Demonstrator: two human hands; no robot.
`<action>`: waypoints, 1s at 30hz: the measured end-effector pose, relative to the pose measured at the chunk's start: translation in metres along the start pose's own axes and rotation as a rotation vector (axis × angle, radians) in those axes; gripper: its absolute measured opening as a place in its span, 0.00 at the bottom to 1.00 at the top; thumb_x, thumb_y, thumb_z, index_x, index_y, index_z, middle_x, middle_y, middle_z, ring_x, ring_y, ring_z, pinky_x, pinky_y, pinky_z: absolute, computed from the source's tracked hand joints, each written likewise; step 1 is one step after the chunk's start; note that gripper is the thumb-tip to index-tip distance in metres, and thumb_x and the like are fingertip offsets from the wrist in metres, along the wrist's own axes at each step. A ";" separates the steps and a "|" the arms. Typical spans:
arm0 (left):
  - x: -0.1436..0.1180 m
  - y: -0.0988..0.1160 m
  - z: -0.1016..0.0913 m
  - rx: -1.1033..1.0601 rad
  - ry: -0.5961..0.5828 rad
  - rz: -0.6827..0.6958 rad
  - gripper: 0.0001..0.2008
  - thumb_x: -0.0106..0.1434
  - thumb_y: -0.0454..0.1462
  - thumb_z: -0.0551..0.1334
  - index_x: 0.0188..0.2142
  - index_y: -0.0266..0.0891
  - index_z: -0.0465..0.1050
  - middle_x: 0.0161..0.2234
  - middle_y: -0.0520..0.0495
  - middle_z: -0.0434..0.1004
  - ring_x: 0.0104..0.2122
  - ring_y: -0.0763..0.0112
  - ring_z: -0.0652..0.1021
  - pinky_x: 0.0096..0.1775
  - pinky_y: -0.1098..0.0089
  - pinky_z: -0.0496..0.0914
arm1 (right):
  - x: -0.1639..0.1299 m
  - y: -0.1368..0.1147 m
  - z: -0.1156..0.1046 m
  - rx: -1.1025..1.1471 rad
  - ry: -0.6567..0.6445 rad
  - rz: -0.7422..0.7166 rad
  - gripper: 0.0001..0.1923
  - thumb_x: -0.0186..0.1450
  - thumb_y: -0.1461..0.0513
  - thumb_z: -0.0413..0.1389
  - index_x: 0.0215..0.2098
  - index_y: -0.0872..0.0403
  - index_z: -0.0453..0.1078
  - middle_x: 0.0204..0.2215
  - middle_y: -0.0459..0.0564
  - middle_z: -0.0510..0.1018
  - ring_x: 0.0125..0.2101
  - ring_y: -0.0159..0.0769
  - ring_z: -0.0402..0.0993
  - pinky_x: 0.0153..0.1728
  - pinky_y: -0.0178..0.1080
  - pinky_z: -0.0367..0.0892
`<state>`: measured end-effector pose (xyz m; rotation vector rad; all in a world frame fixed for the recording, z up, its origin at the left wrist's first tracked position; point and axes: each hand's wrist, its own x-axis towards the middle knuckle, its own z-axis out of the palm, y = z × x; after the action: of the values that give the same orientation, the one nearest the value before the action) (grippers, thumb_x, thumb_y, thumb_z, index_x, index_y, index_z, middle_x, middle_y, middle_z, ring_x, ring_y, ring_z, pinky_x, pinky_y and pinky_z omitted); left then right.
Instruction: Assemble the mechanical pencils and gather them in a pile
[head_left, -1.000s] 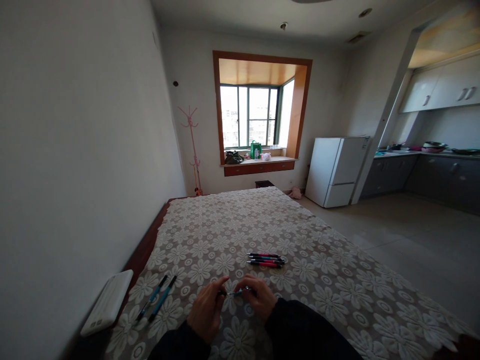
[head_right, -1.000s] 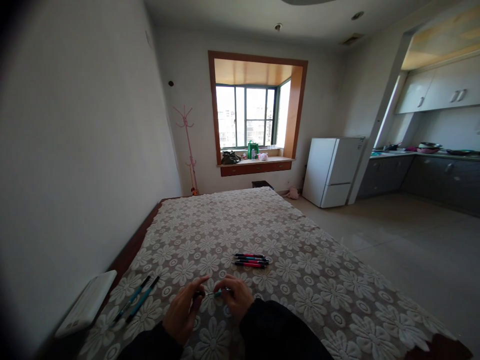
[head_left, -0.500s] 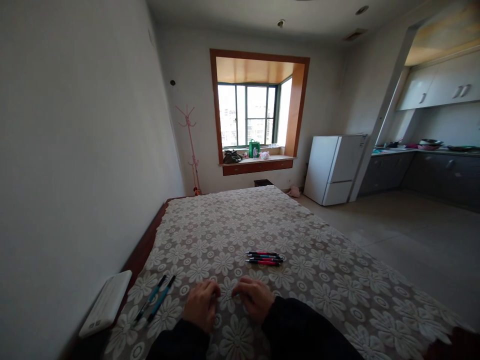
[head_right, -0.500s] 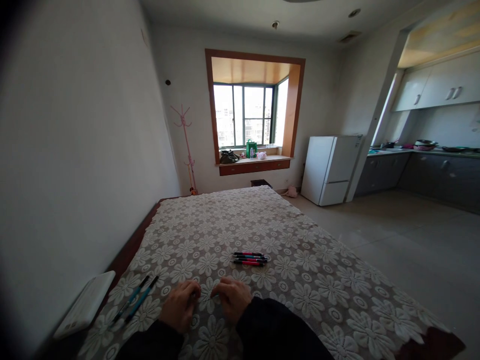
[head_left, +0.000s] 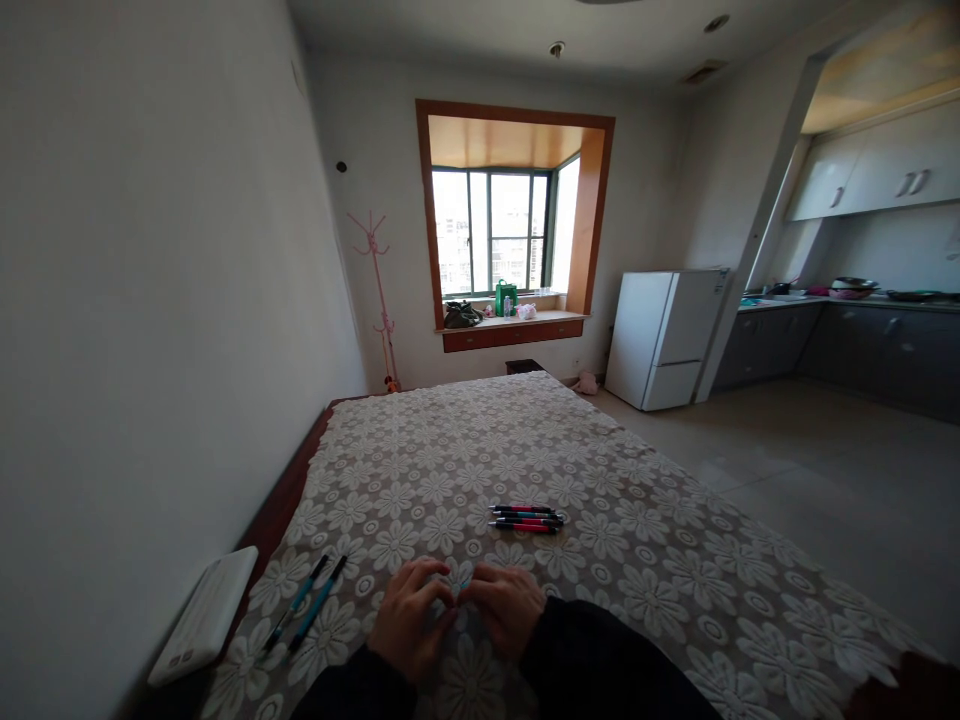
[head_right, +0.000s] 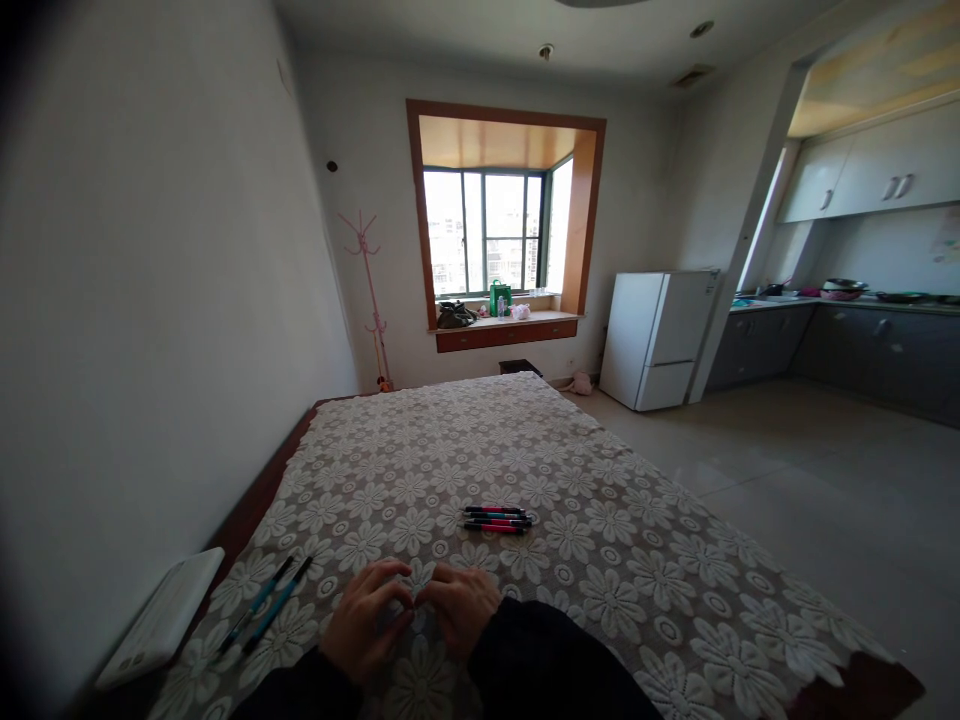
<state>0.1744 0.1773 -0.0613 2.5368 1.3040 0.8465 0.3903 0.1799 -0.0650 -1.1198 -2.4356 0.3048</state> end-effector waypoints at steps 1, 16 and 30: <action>0.000 -0.001 0.001 0.002 0.005 -0.002 0.04 0.58 0.36 0.64 0.32 0.45 0.78 0.47 0.45 0.78 0.51 0.55 0.76 0.54 0.55 0.71 | 0.000 0.000 0.000 -0.001 -0.004 -0.001 0.19 0.61 0.67 0.51 0.45 0.43 0.76 0.36 0.45 0.77 0.32 0.33 0.74 0.30 0.33 0.61; -0.004 0.000 0.002 0.052 -0.051 -0.157 0.06 0.50 0.32 0.61 0.29 0.42 0.72 0.49 0.43 0.76 0.51 0.54 0.74 0.54 0.56 0.67 | 0.002 0.002 -0.001 -0.155 0.004 0.022 0.05 0.59 0.63 0.55 0.35 0.51 0.71 0.34 0.49 0.76 0.38 0.40 0.69 0.40 0.42 0.58; -0.003 0.007 0.000 0.066 -0.046 -0.212 0.08 0.45 0.29 0.58 0.27 0.41 0.69 0.50 0.44 0.76 0.52 0.54 0.74 0.55 0.56 0.65 | 0.003 0.007 -0.004 -0.022 0.066 0.095 0.04 0.60 0.61 0.60 0.36 0.49 0.74 0.38 0.47 0.75 0.42 0.40 0.68 0.43 0.42 0.59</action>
<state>0.1782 0.1705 -0.0602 2.3945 1.5755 0.7083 0.3957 0.1867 -0.0634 -1.2383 -2.3379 0.2663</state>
